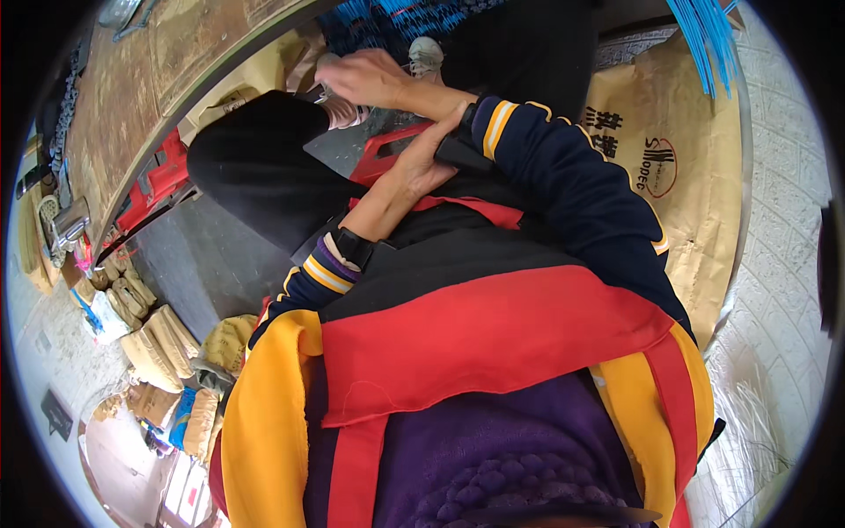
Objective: Assembling blue plastic spokes into a metal hub and securing them with wire using pliers.
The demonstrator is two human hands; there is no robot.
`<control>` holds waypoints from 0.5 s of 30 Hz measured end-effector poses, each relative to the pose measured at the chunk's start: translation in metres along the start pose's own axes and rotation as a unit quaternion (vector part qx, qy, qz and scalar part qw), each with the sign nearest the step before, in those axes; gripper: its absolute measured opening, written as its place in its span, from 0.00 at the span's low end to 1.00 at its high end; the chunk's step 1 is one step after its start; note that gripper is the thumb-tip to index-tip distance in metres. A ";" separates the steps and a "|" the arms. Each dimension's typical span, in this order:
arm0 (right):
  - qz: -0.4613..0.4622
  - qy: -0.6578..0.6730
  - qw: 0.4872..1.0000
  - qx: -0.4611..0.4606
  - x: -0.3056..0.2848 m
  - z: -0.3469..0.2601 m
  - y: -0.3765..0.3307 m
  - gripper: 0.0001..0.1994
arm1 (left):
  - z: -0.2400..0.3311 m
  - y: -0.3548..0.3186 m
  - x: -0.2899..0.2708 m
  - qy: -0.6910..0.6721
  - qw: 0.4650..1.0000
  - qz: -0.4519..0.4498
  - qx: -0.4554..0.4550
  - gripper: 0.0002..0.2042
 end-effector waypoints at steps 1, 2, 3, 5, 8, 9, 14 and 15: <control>-0.060 -0.003 0.997 -0.055 0.007 -0.012 -0.001 0.07 | 0.000 -0.001 0.003 -0.007 1.000 0.002 -0.004 0.22; -0.119 -0.010 0.987 -0.110 0.011 -0.025 -0.003 0.07 | 0.000 -0.002 0.009 -0.011 1.000 0.001 -0.007 0.22; -0.119 -0.016 0.986 -0.120 0.009 -0.040 0.001 0.07 | 0.004 -0.006 0.009 -0.006 1.000 -0.005 0.001 0.22; -0.024 0.009 0.998 0.062 -0.022 -0.041 0.020 0.06 | 0.001 -0.016 -0.001 0.026 0.999 0.009 -0.029 0.24; -0.052 0.322 0.880 0.345 -0.010 0.042 -0.031 0.09 | -0.013 -0.013 0.009 0.150 0.986 -0.042 -0.056 0.26; -0.157 0.460 0.826 0.285 -0.005 0.053 -0.035 0.09 | -0.002 -0.006 0.028 0.174 0.979 -0.109 -0.020 0.24; -0.175 0.402 0.802 0.406 -0.106 -0.061 -0.015 0.14 | 0.093 -0.112 0.068 0.549 0.808 -0.050 0.207 0.16; -0.122 0.381 0.820 0.409 -0.144 -0.076 -0.007 0.14 | 0.111 -0.146 0.099 0.607 0.749 -0.054 0.261 0.14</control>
Point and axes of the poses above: each hand's wrist, its own y-axis towards the middle knuckle, its own x-axis out of the palm, z = x × y, the point moved 9 cm from there along y, towards the middle knuckle, and after that the axes turned 13 degrees about y, right-handed, at the moved point
